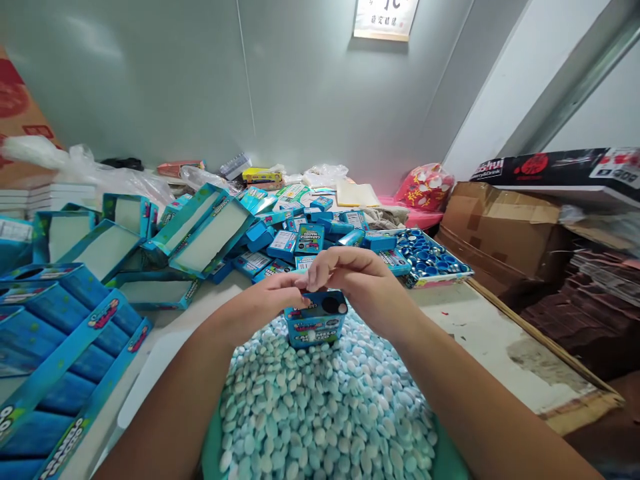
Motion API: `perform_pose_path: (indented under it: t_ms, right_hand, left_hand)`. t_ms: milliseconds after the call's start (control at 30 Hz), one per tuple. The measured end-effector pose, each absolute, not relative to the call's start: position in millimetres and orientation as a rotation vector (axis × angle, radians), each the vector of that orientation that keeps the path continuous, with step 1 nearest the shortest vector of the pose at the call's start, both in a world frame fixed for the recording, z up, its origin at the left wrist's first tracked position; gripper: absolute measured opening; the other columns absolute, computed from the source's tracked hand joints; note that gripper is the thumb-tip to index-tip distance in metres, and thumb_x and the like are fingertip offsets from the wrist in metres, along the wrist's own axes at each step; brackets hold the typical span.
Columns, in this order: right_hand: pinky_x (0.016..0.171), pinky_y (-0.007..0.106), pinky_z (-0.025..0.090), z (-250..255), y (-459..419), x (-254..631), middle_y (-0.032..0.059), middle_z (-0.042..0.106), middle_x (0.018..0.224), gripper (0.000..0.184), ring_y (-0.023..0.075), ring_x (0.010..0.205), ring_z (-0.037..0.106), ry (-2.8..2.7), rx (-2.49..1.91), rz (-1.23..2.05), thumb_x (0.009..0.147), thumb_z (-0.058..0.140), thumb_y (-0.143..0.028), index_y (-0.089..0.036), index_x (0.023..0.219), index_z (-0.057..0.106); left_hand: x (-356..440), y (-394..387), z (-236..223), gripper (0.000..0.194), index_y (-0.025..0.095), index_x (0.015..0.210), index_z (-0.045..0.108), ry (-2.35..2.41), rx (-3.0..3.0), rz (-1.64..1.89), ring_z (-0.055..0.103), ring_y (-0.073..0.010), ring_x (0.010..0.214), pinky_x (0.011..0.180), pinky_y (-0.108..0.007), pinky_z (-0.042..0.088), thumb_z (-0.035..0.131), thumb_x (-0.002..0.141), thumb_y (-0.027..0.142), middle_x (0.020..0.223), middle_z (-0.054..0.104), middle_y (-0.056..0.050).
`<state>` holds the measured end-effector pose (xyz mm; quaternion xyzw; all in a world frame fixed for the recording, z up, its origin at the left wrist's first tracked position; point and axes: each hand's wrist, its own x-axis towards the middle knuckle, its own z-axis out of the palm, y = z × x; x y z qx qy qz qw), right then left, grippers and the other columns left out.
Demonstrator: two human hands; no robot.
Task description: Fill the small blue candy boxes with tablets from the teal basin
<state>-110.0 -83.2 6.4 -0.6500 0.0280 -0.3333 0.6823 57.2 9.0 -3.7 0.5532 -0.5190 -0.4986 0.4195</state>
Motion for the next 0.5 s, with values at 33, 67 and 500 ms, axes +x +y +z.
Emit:
perform_pose_path:
  t_ms: [33,67,500]
  right_hand:
    - [0.077,0.029,0.048,6,-84,-111,-0.0009,0.069,0.076,0.026,0.0137,0.078,0.063,0.085,-1.448,-0.761,0.075,0.054,-0.004,-0.022,0.072,0.073]
    - [0.075,0.029,0.048,7,-84,-112,-0.0011,0.069,0.075,0.026,0.0136,0.077,0.062,0.104,-1.441,-0.775,0.075,0.054,-0.004,-0.022,0.073,0.073]
    - [0.065,0.030,0.046,5,-85,-146,0.0036,0.068,0.091,0.016,0.0175,0.082,0.061,0.531,-2.105,-0.879,0.084,0.058,-0.015,-0.021,0.087,0.073]
  left_hand:
    - [58,9,-3,0.028,0.021,0.106,0.074,-1.325,1.374,-1.266,0.061,-0.0232,0.110,0.091,-0.031,0.047,0.065,0.080,0.030,0.108,0.071,-0.001]
    - [58,9,-2,0.033,0.022,0.111,0.074,-1.361,1.372,-1.280,0.061,-0.0238,0.114,0.096,-0.032,0.047,0.067,0.080,0.030,0.113,0.071,-0.001]
    - [52,4,-8,0.048,0.018,0.113,0.070,-1.280,1.527,-0.926,0.070,-0.0250,0.104,0.087,-0.035,0.057,0.082,0.079,0.048,0.115,0.073,-0.009]
